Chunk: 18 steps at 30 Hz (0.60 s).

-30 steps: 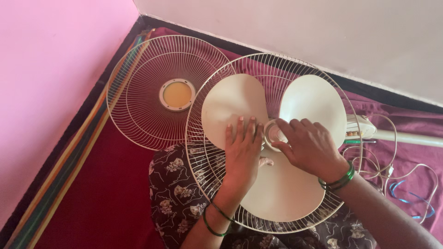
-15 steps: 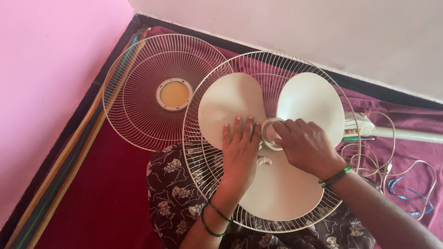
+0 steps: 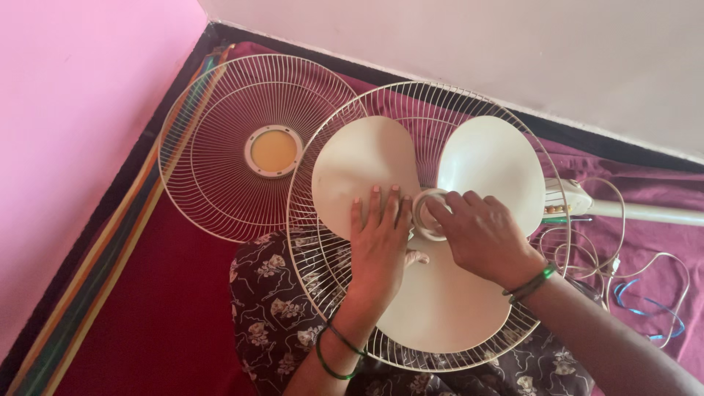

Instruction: The person disassembles a standing electric fan by removing the front grille, unscrewing the blade hub, detaching the fan blades, and using a screwdriver on the motor housing. The components are placed on the bed beside the fan.

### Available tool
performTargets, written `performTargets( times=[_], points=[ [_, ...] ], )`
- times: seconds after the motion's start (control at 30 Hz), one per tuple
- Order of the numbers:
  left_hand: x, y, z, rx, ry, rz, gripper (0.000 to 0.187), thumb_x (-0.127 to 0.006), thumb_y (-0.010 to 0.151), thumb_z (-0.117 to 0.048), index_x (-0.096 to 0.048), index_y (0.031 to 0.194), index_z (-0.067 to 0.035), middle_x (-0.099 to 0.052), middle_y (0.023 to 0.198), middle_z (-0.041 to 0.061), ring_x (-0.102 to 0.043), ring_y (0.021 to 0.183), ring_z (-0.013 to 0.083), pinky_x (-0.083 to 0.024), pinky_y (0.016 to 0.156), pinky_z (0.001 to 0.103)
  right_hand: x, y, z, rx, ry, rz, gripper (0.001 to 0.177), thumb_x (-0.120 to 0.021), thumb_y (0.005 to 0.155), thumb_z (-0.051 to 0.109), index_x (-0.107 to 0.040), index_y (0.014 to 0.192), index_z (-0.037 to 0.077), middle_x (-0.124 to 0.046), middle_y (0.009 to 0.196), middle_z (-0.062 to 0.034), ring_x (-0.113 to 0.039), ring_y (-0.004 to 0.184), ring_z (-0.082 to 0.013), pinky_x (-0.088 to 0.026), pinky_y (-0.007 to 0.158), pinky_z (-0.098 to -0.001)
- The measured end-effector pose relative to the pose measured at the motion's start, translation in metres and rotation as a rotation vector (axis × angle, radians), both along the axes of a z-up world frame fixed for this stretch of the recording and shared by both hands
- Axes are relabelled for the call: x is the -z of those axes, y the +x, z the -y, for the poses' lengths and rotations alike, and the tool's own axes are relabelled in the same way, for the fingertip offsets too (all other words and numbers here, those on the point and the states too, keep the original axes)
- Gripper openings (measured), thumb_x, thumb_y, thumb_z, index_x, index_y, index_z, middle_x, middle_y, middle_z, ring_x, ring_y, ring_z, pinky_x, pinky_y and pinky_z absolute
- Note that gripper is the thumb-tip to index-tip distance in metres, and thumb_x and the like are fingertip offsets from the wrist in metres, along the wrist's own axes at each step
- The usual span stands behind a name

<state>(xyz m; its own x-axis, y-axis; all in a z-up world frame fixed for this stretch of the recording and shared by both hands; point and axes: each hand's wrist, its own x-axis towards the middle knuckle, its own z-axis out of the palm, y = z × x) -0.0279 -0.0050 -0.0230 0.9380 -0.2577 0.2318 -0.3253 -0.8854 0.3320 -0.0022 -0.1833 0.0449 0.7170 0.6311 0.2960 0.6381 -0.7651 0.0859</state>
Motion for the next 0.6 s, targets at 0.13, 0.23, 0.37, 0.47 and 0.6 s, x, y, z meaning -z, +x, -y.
performTargets(
  times=[0.13,0.23,0.37,0.47,0.6],
  points=[
    [-0.001,0.005,0.0,-0.004,0.001,0.022,0.107,-0.085,0.057,-0.056,-0.049,0.145,-0.005,-0.045,0.153,0.015,-0.032,0.147,0.0376,-0.02,0.12,0.059,0.013,0.009,-0.006,0.14,-0.072,-0.111,0.026,-0.062,0.098,0.032,-0.06,0.105,0.007,-0.065,0.08,-0.0056,-0.066,0.074,-0.0253,-0.054,0.064,-0.0437],
    [-0.002,0.006,-0.002,0.001,-0.011,0.008,0.107,-0.085,0.058,-0.055,-0.049,0.145,-0.005,-0.044,0.152,0.015,-0.032,0.147,0.0383,-0.02,0.12,0.06,0.015,0.015,-0.008,0.338,-0.143,-0.242,0.039,-0.061,0.099,0.049,-0.061,0.104,0.01,-0.067,0.08,-0.0064,-0.068,0.075,-0.0265,-0.055,0.065,-0.044],
    [-0.003,0.003,-0.003,0.0,-0.032,0.013,0.107,-0.085,0.058,-0.056,-0.049,0.144,-0.004,-0.045,0.152,0.016,-0.033,0.147,0.0385,-0.02,0.12,0.06,0.005,0.007,0.0,0.181,-0.014,-0.118,0.034,-0.063,0.091,0.039,-0.064,0.105,0.009,-0.067,0.081,-0.0084,-0.067,0.076,-0.0285,-0.054,0.062,-0.0456],
    [-0.001,0.001,-0.002,0.003,-0.019,0.029,0.106,-0.085,0.058,-0.055,-0.049,0.144,-0.004,-0.045,0.152,0.016,-0.034,0.146,0.0391,-0.021,0.12,0.06,0.005,0.002,0.004,0.097,-0.005,-0.107,0.037,-0.061,0.089,0.032,-0.066,0.116,0.007,-0.068,0.086,-0.008,-0.068,0.079,-0.0272,-0.054,0.065,-0.0442],
    [-0.003,0.002,-0.002,0.003,-0.018,0.043,0.105,-0.085,0.059,-0.054,-0.05,0.145,-0.005,-0.045,0.153,0.015,-0.034,0.147,0.0383,-0.021,0.12,0.06,0.011,0.011,-0.005,0.25,-0.112,-0.212,0.034,-0.061,0.096,0.044,-0.064,0.103,0.01,-0.068,0.084,-0.0064,-0.068,0.08,-0.0259,-0.055,0.068,-0.043]
  ],
)
